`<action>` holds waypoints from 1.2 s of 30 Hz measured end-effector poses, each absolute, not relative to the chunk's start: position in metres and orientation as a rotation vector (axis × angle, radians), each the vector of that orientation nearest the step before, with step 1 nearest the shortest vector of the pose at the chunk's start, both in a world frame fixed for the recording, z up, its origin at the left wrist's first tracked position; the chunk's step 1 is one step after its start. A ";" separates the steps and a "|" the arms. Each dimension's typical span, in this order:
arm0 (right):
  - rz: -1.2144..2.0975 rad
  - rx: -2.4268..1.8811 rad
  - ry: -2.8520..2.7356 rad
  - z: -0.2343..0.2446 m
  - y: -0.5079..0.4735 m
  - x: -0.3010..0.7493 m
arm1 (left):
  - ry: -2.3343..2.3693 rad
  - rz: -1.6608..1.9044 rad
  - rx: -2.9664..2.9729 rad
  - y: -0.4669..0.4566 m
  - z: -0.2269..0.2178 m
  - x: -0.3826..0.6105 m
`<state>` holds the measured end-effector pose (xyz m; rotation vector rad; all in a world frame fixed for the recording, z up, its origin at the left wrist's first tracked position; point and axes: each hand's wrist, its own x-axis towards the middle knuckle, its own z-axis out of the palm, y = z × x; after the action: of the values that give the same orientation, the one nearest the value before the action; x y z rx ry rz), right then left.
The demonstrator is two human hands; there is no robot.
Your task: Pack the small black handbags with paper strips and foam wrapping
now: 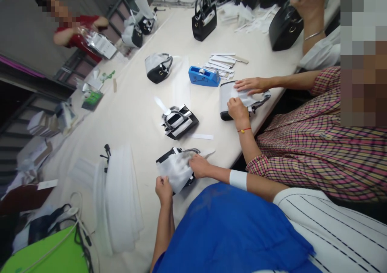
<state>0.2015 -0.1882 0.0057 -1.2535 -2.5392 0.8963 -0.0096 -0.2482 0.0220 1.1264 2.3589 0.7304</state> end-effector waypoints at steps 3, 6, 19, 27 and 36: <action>0.985 -1.141 -2.516 -0.001 -0.182 0.208 | 2.282 0.819 1.076 -0.248 0.021 -0.011; 0.924 -1.097 -2.407 -0.011 -0.184 0.212 | 2.230 0.901 1.015 -0.247 0.022 -0.012; 0.740 -1.100 -2.409 -0.008 -0.194 0.234 | 2.061 1.063 0.856 -0.250 0.023 -0.016; 0.937 -1.083 -2.472 -0.006 -0.187 0.232 | 2.058 1.073 0.825 -0.251 0.020 -0.015; 0.950 -1.251 -1.907 0.003 -0.209 0.243 | 2.036 1.186 0.589 -0.245 0.019 -0.023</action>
<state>0.2432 -0.2089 0.0029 -1.2513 -1.9067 0.9502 -0.0233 -0.2445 0.0189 0.5895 2.0358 1.1860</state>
